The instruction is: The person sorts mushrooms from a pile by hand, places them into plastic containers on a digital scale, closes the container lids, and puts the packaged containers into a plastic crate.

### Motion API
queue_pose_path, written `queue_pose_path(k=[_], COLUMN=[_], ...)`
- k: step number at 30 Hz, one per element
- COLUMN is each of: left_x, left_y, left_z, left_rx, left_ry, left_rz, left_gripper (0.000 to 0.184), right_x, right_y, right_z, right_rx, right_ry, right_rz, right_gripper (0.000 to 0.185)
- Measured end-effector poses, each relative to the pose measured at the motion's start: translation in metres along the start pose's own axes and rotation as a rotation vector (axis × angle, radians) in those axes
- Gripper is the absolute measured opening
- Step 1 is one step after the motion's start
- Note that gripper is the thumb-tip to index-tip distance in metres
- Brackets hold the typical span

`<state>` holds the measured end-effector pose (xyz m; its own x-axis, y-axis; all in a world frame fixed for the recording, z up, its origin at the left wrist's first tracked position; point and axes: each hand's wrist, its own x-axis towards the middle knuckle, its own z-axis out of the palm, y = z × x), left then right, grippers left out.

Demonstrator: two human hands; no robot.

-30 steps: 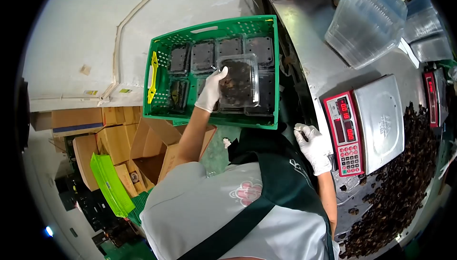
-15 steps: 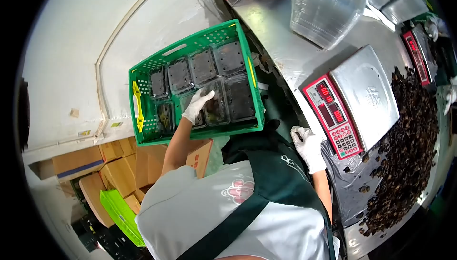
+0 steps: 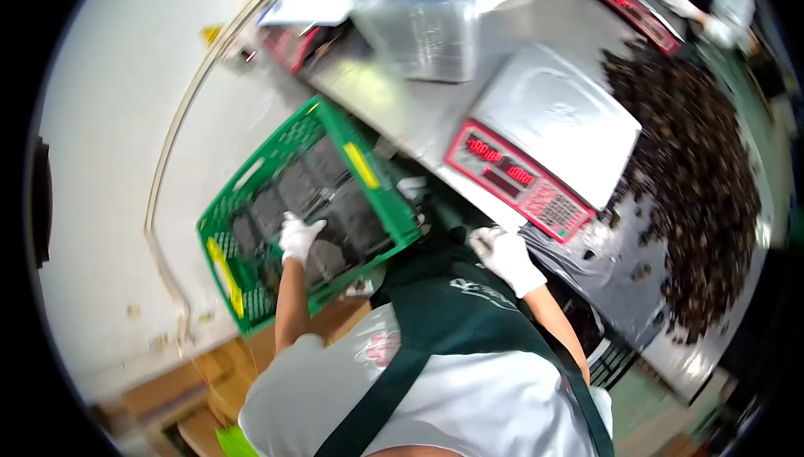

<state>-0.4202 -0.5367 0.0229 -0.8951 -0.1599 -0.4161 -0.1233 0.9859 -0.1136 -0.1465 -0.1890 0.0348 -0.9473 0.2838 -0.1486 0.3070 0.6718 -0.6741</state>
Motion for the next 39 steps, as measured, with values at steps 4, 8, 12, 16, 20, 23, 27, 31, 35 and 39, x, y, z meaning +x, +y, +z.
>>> queue_pose_path(k=[4, 8, 12, 16, 20, 23, 27, 31, 35, 39], left_x=[0.013, -0.039, -0.041, 0.005, 0.033, 0.008, -0.018, -0.012, -0.079, -0.139], left_y=[0.079, 0.196, 0.283, 0.335, 0.347, 0.346, 0.347, 0.346, 0.351, 0.376], left_z=[-0.055, -0.144, -0.196, -0.207, -0.222, -0.238, -0.257, -0.266, -0.243, -0.176], left_rx=[-0.451, -0.563, -0.36, 0.015, -0.215, -0.268, -0.148, -0.473, -0.663, -0.426], left_ry=[0.563, 0.765, 1.058, 0.969, 0.695, 0.617, 0.838, 0.698, 0.94, 0.931], left_rz=[0.926, 1.283, 1.469, 1.451, 1.517, 1.394, 1.357, 1.336, 1.389, 1.637], left_gripper=[0.046, 0.041, 0.046, 0.047, 0.022, 0.019, 0.03, 0.016, 0.015, 0.012], right_x=[-0.018, -0.036, -0.067, -0.098, -0.129, -0.147, -0.162, -0.172, -0.184, -0.194], right_y=[0.002, 0.029, 0.031, 0.056, 0.073, 0.089, 0.107, 0.121, 0.135, 0.152], right_z=[-0.021, -0.024, -0.053, -0.056, -0.063, -0.064, -0.07, -0.081, -0.09, -0.095], right_rx=[0.0, -0.064, -0.065, -0.03, -0.003, 0.009, 0.012, 0.019, 0.031, 0.009], right_ry=[0.097, 0.236, 0.197, 0.305, 0.355, 0.386, 0.434, 0.419, 0.416, 0.486], right_rz=[-0.007, -0.026, 0.189, 0.262, 0.387, 0.424, 0.421, 0.447, 0.48, 0.493], right_gripper=[0.013, 0.019, 0.02, 0.022, 0.023, 0.023, 0.025, 0.025, 0.023, 0.023])
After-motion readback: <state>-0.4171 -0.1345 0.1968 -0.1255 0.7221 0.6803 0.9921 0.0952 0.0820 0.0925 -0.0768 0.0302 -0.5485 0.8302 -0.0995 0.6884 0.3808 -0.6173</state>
